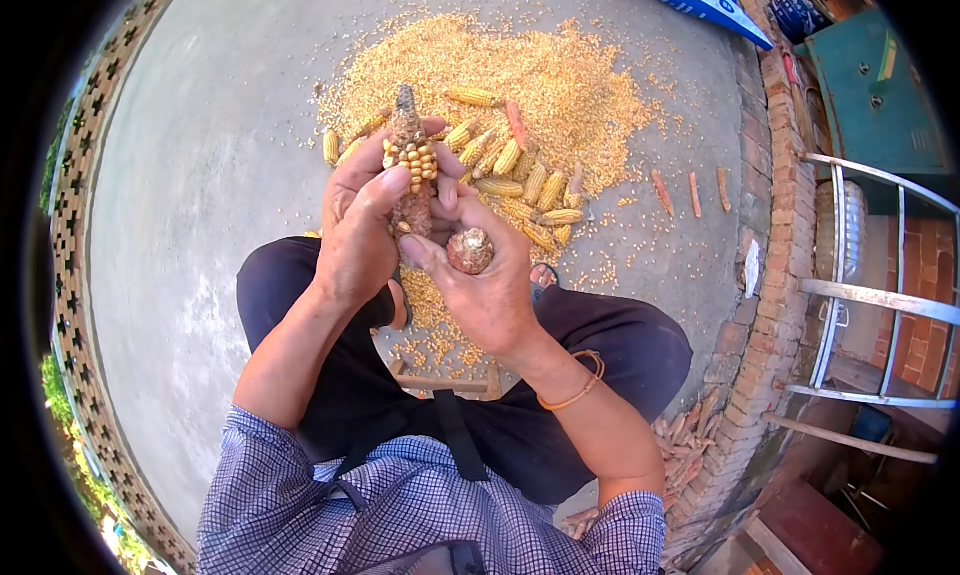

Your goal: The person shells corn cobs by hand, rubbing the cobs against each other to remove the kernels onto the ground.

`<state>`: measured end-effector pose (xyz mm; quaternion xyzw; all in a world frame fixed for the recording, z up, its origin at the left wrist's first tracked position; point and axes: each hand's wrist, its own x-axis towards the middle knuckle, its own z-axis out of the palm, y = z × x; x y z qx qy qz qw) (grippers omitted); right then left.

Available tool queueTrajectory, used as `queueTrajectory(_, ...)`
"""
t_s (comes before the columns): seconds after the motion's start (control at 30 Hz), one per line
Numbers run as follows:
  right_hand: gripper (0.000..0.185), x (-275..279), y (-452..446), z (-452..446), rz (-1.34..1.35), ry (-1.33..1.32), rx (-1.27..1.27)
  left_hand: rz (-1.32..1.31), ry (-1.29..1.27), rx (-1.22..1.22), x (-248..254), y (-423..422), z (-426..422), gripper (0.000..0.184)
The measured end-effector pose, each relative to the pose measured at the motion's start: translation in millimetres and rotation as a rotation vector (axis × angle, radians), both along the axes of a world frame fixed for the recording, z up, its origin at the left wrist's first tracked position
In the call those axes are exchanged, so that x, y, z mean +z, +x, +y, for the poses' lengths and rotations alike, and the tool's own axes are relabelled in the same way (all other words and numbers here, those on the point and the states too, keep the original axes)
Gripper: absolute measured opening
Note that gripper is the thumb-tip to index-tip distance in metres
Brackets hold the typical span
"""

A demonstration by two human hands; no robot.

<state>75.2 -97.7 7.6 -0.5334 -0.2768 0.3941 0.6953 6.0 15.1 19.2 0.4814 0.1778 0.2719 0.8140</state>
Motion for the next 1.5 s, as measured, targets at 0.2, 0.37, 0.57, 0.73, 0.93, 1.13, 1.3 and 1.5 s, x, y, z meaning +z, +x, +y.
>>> queueTrajectory(0.2,0.027,-5,-3,2,-0.044,0.016,0.007,0.002,-0.019,-0.007,-3,-2,4,0.045)
queueTrajectory(0.37,0.023,-11,-7,4,-0.217,-0.006,-0.053,0.062,0.054,0.068,-4,-3,1,0.048)
queueTrajectory(0.57,0.023,-12,-7,3,-0.323,-0.011,-0.049,0.114,0.097,0.077,0,-1,-3,0.051)
queueTrajectory(0.73,0.021,-10,-5,0,-0.205,-0.024,-0.048,0.009,0.03,0.005,-3,1,3,0.05)
queueTrajectory(0.93,0.023,-10,-1,0,-0.172,-0.008,0.008,-0.023,-0.153,-0.041,2,-1,8,0.047)
queueTrajectory(1.13,0.022,-11,-1,2,-0.198,0.01,0.016,-0.032,-0.099,-0.046,0,-3,11,0.046)
queueTrajectory(1.3,0.022,-10,-3,0,-0.092,-0.003,0.005,-0.038,-0.038,-0.042,-2,-2,8,0.051)
queueTrajectory(1.5,0.033,2,10,-3,0.026,0.014,0.069,-0.098,-0.08,-0.115,1,-2,11,0.058)
